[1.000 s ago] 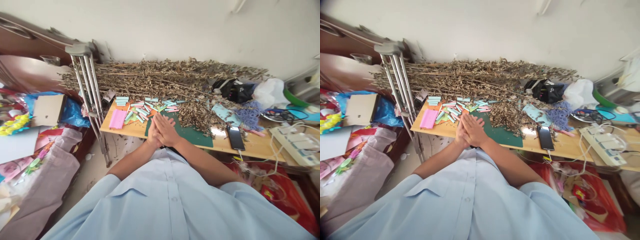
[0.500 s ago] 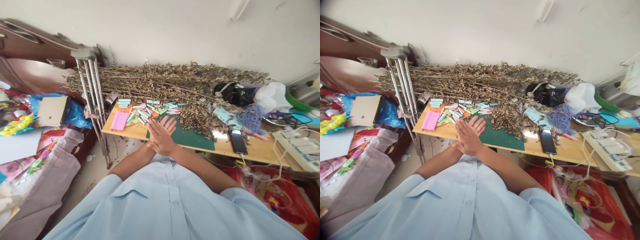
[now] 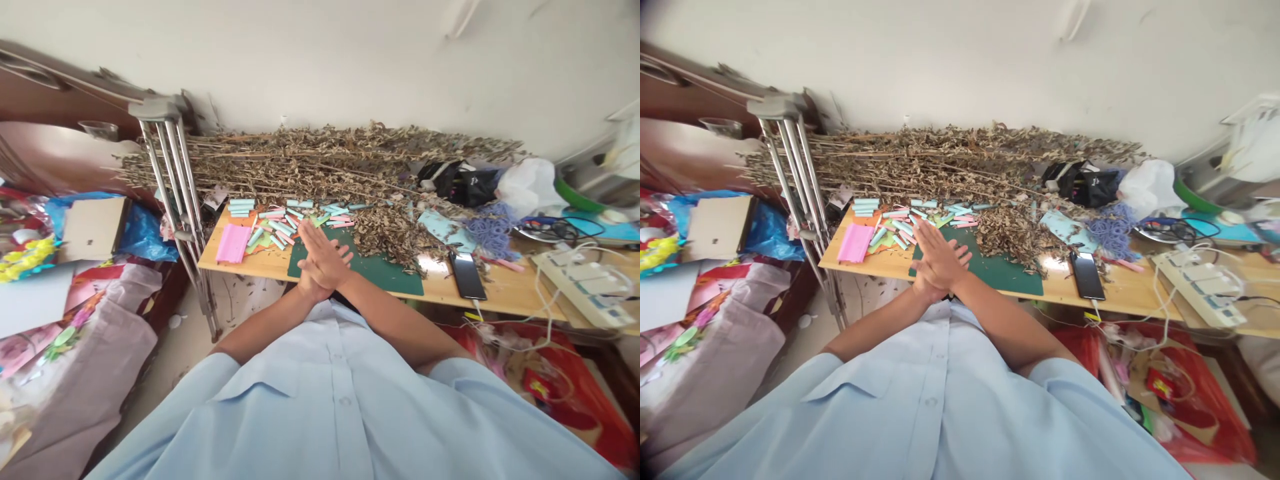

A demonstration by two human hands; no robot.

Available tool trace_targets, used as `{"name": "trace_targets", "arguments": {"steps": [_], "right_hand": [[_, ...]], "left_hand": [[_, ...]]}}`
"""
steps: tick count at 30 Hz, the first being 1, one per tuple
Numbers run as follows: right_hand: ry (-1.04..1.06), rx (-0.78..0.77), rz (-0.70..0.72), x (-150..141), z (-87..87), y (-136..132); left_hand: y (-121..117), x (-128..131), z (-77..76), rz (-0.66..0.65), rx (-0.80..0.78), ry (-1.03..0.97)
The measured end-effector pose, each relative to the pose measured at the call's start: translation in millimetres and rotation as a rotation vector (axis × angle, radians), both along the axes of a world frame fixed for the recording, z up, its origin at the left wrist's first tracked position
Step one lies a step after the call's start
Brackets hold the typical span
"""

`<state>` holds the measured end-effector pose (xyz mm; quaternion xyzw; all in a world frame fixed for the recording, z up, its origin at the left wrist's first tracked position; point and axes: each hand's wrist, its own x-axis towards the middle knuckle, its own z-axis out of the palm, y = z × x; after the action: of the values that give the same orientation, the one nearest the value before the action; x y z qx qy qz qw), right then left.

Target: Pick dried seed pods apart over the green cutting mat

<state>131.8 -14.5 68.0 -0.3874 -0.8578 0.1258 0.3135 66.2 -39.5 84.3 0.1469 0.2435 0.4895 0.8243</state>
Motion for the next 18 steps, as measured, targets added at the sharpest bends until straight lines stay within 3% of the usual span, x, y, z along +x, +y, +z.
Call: {"name": "trace_targets", "arguments": {"steps": [3,7,8,12,15,18], "right_hand": [[-0.018,0.006,0.007,6,-2.3,-2],[-0.043,0.013,0.082,0,-0.1,-8],[-0.03,0.015,0.076,0,1.2,-6],[0.006,0.014,0.012,12,2.7,2],[-0.054,0.006,0.074,12,1.8,-5],[-0.092,0.026,0.116,2,4.2,-10]], "left_hand": [[3,-3,4.4,0.088,0.037,0.01],[0,24,7.0,0.432,0.026,0.1],[-1,27,6.5,0.411,0.016,0.101],[7,8,0.7,0.082,0.017,0.035],[15,-7,-6.1,0.165,-0.005,0.067],[13,-1,-12.5,0.321,-0.041,0.112]]}}
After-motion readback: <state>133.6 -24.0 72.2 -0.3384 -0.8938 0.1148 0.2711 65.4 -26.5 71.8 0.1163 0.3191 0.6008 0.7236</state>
